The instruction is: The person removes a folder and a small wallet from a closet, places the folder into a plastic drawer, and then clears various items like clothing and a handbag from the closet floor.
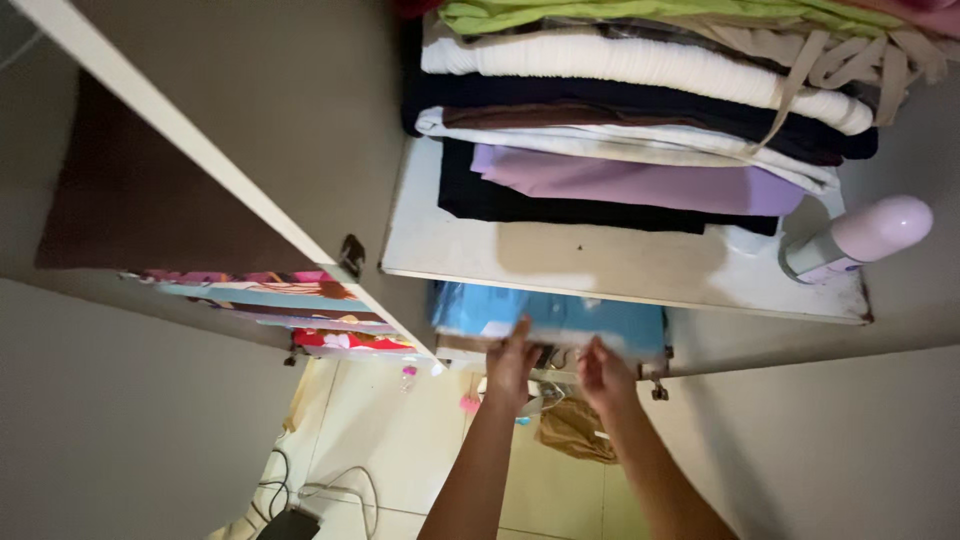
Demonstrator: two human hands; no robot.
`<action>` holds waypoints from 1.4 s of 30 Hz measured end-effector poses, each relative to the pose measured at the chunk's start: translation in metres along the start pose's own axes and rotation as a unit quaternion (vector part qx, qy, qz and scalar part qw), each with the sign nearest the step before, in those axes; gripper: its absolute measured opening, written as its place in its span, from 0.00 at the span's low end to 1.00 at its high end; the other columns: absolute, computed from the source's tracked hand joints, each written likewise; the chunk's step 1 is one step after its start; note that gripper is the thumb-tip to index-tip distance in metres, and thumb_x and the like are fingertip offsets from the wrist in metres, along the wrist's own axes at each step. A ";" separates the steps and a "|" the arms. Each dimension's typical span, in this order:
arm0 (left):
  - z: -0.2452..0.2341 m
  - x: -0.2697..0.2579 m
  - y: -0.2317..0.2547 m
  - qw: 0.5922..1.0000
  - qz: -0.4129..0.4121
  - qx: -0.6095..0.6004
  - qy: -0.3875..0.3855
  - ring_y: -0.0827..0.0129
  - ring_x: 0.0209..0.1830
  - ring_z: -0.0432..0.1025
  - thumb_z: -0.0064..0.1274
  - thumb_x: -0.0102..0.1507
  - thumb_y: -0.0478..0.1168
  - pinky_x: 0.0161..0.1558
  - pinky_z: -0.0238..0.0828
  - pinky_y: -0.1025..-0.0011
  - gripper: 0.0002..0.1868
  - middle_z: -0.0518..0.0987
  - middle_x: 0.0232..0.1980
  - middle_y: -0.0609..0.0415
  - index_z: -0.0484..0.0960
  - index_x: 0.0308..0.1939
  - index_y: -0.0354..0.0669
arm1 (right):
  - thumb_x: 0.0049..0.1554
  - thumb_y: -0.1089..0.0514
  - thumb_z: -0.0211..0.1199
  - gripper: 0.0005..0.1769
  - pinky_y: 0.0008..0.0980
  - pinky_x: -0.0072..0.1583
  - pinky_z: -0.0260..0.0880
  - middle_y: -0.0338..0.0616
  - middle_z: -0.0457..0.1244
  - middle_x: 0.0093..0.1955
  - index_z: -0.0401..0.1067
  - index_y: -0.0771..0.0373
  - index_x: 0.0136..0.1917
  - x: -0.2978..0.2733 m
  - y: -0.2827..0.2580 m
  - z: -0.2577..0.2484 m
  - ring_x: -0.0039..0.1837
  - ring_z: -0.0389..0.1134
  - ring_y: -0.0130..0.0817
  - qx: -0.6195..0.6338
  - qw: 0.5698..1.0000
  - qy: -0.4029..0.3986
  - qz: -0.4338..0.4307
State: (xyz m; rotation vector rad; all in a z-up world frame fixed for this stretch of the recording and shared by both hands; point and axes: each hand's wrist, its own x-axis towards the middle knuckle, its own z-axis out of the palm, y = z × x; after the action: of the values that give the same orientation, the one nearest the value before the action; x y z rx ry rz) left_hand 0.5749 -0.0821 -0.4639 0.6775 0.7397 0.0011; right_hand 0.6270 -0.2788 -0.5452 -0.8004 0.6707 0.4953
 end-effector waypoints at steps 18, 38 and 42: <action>-0.047 -0.010 -0.063 0.986 0.050 -0.085 0.138 0.72 0.18 0.59 0.64 0.62 0.52 0.22 0.61 0.70 0.21 0.64 0.22 0.60 0.70 0.29 0.45 | 0.61 0.54 0.59 0.11 0.29 0.51 0.77 0.39 0.69 0.55 0.72 0.59 0.56 0.006 -0.062 0.036 0.54 0.72 0.30 0.048 0.997 0.009 -0.062; -0.174 -0.206 -0.008 0.954 -0.063 -0.279 -0.086 0.47 0.69 0.68 0.42 0.67 0.53 0.69 0.61 0.46 0.32 0.74 0.70 0.42 0.67 0.70 0.35 | 0.49 0.58 0.67 0.33 0.40 0.58 0.76 0.52 0.72 0.55 0.67 0.70 0.67 -0.174 0.014 -0.064 0.57 0.74 0.41 -0.273 0.946 -0.165 0.064; -0.189 -0.238 0.024 0.958 -0.078 -0.260 -0.089 0.46 0.67 0.70 0.42 0.67 0.51 0.68 0.64 0.47 0.32 0.74 0.69 0.40 0.66 0.71 0.37 | 0.53 0.56 0.69 0.33 0.39 0.57 0.70 0.46 0.70 0.56 0.67 0.68 0.69 -0.173 0.006 -0.045 0.57 0.70 0.37 -0.293 0.929 -0.207 0.095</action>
State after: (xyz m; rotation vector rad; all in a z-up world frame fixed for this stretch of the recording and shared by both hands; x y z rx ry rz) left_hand 0.2845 -0.0106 -0.4041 0.1120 0.5828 -0.0094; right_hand 0.4879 -0.3370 -0.4490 -1.1496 0.1959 1.0376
